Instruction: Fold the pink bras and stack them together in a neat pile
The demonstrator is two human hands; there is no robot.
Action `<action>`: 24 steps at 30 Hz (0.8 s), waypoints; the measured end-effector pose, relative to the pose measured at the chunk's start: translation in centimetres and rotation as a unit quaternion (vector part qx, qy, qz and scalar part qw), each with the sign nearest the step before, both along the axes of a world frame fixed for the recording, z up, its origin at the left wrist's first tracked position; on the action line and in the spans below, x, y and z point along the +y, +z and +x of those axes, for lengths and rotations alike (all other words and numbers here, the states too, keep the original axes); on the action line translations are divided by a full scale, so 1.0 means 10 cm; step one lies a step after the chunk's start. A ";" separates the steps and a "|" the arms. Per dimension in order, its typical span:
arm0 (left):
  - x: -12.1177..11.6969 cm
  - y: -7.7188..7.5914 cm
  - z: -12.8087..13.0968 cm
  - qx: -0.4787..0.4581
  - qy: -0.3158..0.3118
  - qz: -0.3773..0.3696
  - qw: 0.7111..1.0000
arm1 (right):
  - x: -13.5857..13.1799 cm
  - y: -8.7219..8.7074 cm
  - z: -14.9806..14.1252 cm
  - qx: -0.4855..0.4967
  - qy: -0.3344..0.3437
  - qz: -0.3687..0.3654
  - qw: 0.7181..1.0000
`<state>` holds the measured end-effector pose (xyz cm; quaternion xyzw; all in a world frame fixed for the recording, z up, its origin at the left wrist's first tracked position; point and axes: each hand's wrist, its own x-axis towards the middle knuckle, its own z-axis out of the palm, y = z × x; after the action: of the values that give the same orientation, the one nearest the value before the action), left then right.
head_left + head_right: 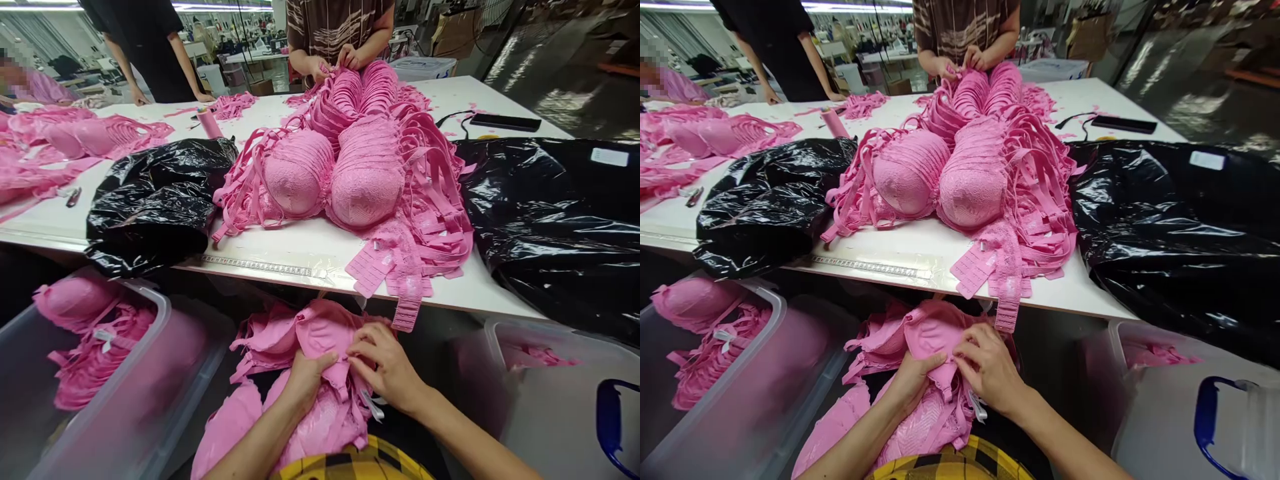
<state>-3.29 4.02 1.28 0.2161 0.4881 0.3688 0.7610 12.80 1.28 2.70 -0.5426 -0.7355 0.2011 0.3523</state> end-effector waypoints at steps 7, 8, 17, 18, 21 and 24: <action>0.01 0.07 -0.01 -0.013 0.022 -0.023 0.999 | 0.03 -0.02 -0.06 -0.118 0.083 0.081 0.986; 0.01 0.06 -0.01 -0.013 0.029 -0.032 0.999 | 0.03 -0.04 -0.05 -0.122 0.091 0.093 0.984; 0.01 0.10 -0.03 -0.020 0.053 -0.073 0.996 | -0.09 -0.19 0.02 -0.015 0.034 0.095 0.995; 0.01 0.11 -0.03 -0.020 0.059 -0.068 0.996 | -0.12 -0.19 0.01 0.007 0.003 0.065 0.998; 0.00 0.11 -0.01 -0.021 0.085 -0.059 0.994 | -0.15 -0.18 -0.05 0.118 -0.109 -0.127 0.979; -0.03 0.09 0.01 -0.027 0.064 -0.042 0.997 | -0.12 -0.23 -0.19 0.281 -0.151 -0.328 0.889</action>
<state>-3.15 3.71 2.22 0.1419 0.4952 0.4018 0.7571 10.90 0.11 0.43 -0.6525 -0.4073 0.5191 0.3726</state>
